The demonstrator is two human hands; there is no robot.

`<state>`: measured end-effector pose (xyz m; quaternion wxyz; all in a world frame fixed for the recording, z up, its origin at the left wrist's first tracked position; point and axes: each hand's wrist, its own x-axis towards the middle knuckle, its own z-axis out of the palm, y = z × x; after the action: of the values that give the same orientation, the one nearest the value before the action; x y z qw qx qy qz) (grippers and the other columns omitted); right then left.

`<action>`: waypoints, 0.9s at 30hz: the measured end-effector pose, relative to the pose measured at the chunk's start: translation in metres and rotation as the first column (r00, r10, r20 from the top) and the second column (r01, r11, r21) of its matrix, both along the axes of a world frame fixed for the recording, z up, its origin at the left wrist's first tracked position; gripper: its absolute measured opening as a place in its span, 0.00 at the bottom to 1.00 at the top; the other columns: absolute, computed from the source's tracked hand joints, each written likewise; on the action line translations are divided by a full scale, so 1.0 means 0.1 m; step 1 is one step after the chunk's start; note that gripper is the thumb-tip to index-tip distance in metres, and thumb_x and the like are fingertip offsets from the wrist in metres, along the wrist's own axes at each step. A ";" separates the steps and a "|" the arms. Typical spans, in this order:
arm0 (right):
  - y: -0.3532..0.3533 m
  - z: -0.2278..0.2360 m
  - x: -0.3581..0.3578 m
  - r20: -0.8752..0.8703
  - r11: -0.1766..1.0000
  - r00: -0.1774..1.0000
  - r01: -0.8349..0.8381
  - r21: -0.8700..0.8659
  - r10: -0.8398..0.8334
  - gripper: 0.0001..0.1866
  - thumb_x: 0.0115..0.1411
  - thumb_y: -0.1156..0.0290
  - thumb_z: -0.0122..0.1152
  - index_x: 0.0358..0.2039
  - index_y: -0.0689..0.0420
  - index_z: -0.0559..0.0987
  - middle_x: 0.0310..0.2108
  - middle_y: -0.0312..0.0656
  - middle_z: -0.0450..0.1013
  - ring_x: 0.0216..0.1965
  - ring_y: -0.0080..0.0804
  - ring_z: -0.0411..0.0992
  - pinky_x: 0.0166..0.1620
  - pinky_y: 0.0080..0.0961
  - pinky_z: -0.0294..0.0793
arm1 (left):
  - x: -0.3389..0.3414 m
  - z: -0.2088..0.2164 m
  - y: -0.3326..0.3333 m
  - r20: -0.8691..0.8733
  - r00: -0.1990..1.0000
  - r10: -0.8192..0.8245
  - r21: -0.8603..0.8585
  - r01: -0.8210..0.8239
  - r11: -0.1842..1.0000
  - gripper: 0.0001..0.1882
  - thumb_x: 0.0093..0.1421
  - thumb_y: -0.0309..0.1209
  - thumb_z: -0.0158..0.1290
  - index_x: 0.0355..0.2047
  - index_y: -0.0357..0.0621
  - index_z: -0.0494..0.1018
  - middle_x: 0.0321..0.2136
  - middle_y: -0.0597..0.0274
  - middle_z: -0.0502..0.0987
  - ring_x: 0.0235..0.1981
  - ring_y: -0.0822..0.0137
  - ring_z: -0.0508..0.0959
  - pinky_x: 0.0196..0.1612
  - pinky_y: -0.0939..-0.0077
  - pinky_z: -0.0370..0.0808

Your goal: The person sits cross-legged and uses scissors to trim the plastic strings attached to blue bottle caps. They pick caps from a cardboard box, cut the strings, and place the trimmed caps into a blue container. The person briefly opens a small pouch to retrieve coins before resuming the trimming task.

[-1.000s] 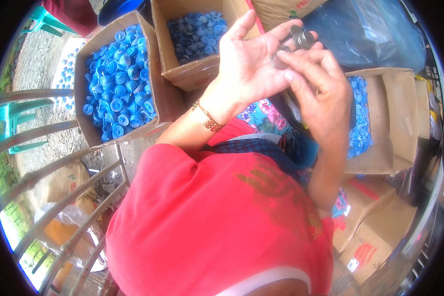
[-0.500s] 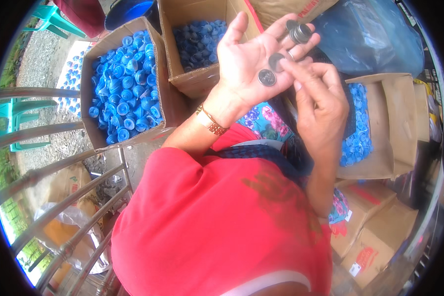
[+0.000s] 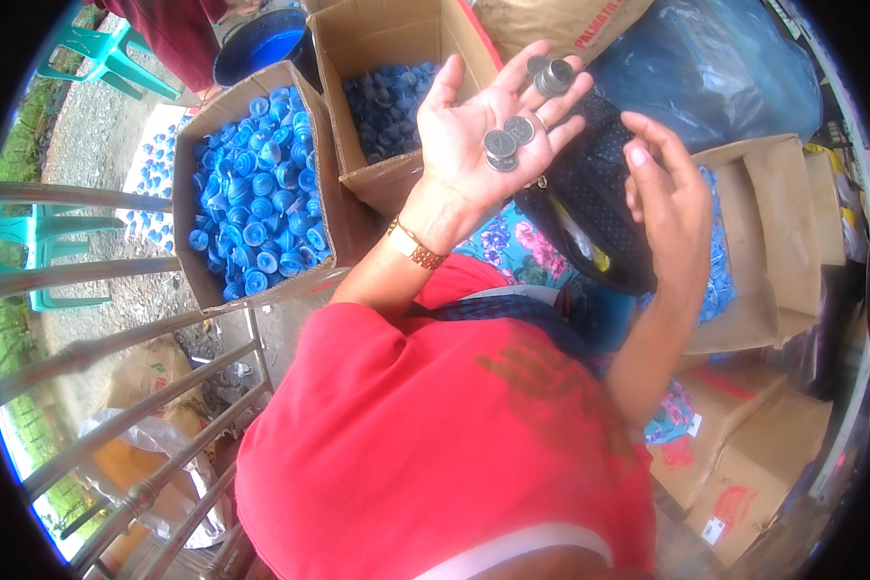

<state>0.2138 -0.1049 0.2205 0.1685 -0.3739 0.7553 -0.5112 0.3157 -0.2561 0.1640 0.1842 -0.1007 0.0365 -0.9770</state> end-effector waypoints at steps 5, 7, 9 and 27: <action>-0.36 0.01 0.12 0.011 0.969 0.987 -0.154 -0.191 0.159 0.15 0.60 0.68 0.55 0.46 0.58 0.74 0.36 0.45 0.71 0.30 0.30 0.74 0.32 0.24 0.73 | 0.01 -0.04 0.10 0.088 0.993 -0.074 0.135 0.062 0.989 0.35 0.62 0.54 0.32 0.59 0.40 0.58 0.53 0.41 0.66 0.57 0.48 0.65 0.56 0.53 0.64; -0.54 -0.03 0.15 -0.352 0.956 0.915 -0.258 -0.139 0.196 0.15 0.58 0.69 0.55 0.45 0.61 0.74 0.37 0.52 0.70 0.35 0.42 0.74 0.38 0.32 0.73 | 0.03 -0.11 0.08 0.145 0.985 -0.092 0.134 0.073 0.988 0.31 0.63 0.52 0.33 0.52 0.38 0.64 0.47 0.44 0.70 0.53 0.50 0.68 0.55 0.55 0.65; -0.58 0.05 0.30 -0.369 0.946 0.900 -0.299 -0.128 0.234 0.15 0.56 0.71 0.55 0.44 0.63 0.73 0.38 0.52 0.70 0.38 0.48 0.72 0.42 0.35 0.71 | 0.01 -0.21 0.06 0.023 0.993 -0.113 0.088 0.111 0.990 0.25 0.63 0.48 0.34 0.44 0.39 0.67 0.42 0.46 0.72 0.48 0.51 0.71 0.54 0.57 0.67; 0.10 0.10 0.03 -0.151 0.960 0.989 -0.034 -0.278 -0.008 0.09 0.58 0.78 0.54 0.39 0.65 0.77 0.37 0.44 0.74 0.31 0.28 0.74 0.36 0.22 0.73 | 0.14 -0.02 -2.01 0.470 0.693 0.547 -0.232 -0.501 0.834 0.24 0.67 0.48 0.39 0.15 0.53 0.57 0.10 0.73 0.53 0.11 0.77 0.54 0.37 0.67 0.78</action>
<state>0.2166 -0.0951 0.2300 0.0599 -0.4363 0.6835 -0.5821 0.3295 -0.4574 0.1620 0.4532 0.1520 -0.0867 -0.8741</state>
